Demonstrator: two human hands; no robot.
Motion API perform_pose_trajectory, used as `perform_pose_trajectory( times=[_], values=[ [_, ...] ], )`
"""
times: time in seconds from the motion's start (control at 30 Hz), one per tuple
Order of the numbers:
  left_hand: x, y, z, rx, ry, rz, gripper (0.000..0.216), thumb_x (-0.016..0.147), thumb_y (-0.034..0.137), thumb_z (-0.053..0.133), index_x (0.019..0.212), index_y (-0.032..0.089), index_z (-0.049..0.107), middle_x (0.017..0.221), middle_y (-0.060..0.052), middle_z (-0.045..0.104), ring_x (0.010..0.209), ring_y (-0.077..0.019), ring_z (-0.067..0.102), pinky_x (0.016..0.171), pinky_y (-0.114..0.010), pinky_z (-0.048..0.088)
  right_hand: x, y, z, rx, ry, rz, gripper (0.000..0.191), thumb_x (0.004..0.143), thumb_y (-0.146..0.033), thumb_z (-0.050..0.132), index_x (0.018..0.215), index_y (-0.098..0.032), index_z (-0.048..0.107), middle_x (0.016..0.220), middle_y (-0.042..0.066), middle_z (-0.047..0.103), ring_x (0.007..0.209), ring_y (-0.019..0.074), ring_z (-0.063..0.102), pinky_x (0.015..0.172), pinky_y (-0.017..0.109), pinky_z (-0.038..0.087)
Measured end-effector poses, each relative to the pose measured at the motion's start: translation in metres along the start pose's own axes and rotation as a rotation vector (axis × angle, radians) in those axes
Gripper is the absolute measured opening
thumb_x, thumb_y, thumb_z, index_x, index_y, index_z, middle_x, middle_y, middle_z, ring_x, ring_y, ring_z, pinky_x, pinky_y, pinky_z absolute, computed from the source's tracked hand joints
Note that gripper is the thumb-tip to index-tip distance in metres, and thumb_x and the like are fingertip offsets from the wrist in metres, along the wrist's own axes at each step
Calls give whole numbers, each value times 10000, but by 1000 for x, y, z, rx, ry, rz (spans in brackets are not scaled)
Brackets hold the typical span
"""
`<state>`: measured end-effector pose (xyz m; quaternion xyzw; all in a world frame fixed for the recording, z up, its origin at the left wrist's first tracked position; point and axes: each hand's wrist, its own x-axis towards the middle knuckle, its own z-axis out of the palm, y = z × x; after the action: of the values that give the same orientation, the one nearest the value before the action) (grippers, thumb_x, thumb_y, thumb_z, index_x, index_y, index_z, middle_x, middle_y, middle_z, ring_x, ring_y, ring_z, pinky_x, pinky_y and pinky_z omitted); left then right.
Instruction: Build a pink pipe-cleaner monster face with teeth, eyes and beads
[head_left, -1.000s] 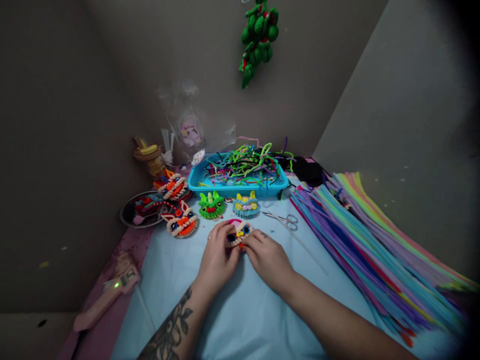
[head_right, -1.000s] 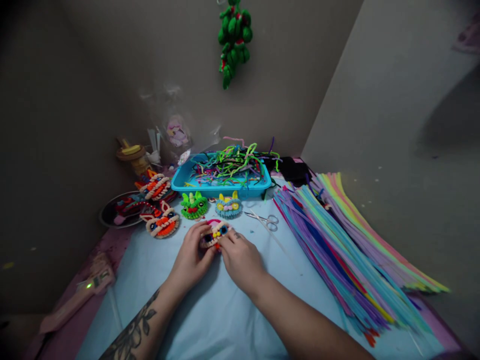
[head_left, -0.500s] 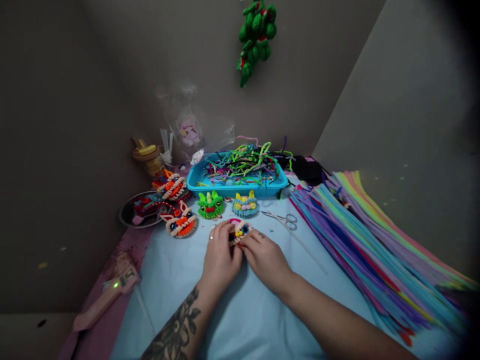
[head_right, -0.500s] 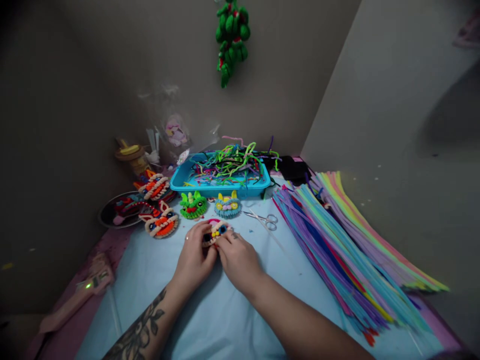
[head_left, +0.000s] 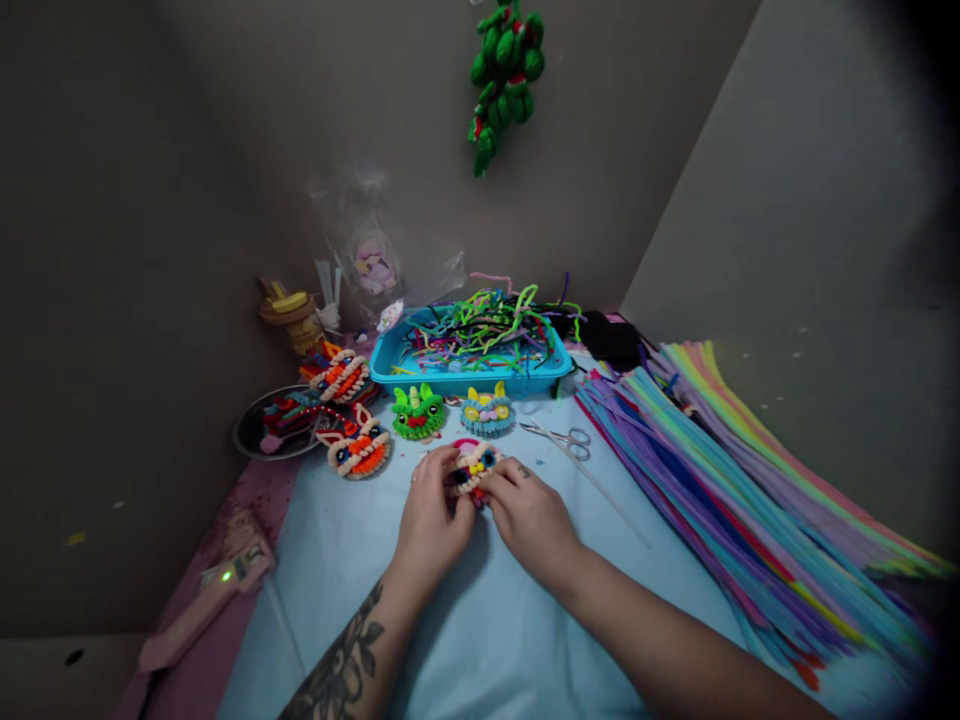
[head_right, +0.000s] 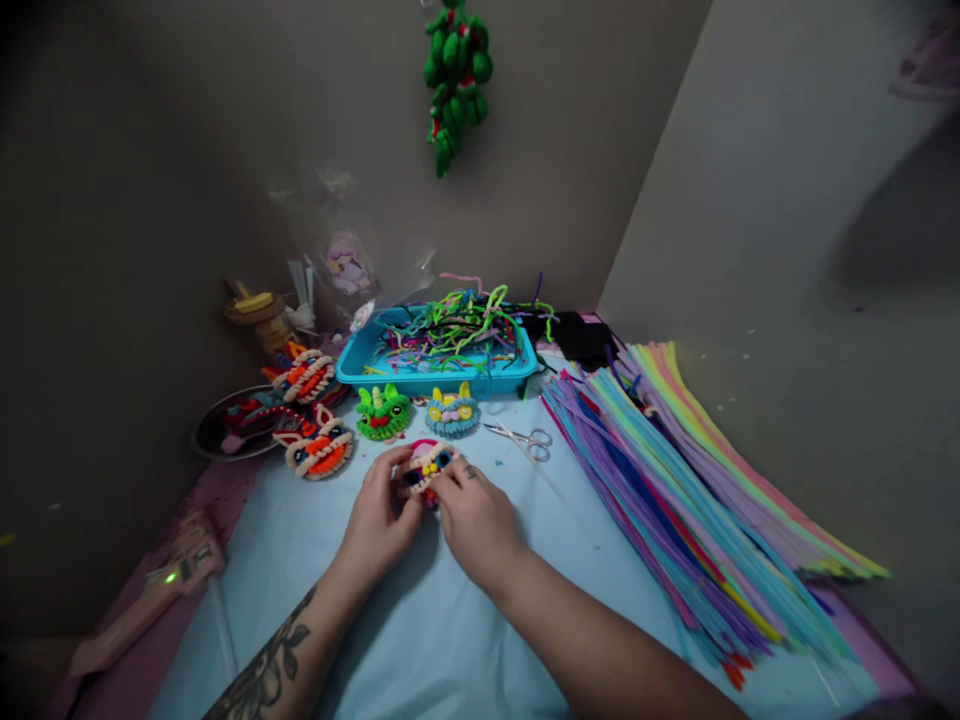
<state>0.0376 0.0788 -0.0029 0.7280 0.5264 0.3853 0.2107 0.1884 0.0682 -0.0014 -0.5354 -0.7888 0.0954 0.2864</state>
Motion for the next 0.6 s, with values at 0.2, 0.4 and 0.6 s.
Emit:
perform_pose_trajectory(
  times=[0.2,0.4,0.6],
  values=[
    [0,0,-1,-10,22,6,417,729,96,496,1134,192,469,1164,-104,540,1115,-237,503,956,-418,416,-1,-4,-2,-4,15,-22,142,844,-160,502,904,-202,624,961,77,585,901,212,548,767,314,463],
    [0,0,0,-27,26,3,407,733,96,505,1130,186,472,1161,-104,536,1109,-233,497,953,-413,415,-1,-5,4,-103,42,-10,121,855,-173,505,861,-184,625,955,93,600,887,222,548,766,330,459],
    [0,0,0,-46,10,-3,384,756,111,510,1131,181,462,1155,-108,528,1091,-228,496,936,-407,426,-2,-3,8,-138,88,-9,115,842,-145,510,858,-183,618,948,89,617,860,213,559,755,316,455]
  ],
)
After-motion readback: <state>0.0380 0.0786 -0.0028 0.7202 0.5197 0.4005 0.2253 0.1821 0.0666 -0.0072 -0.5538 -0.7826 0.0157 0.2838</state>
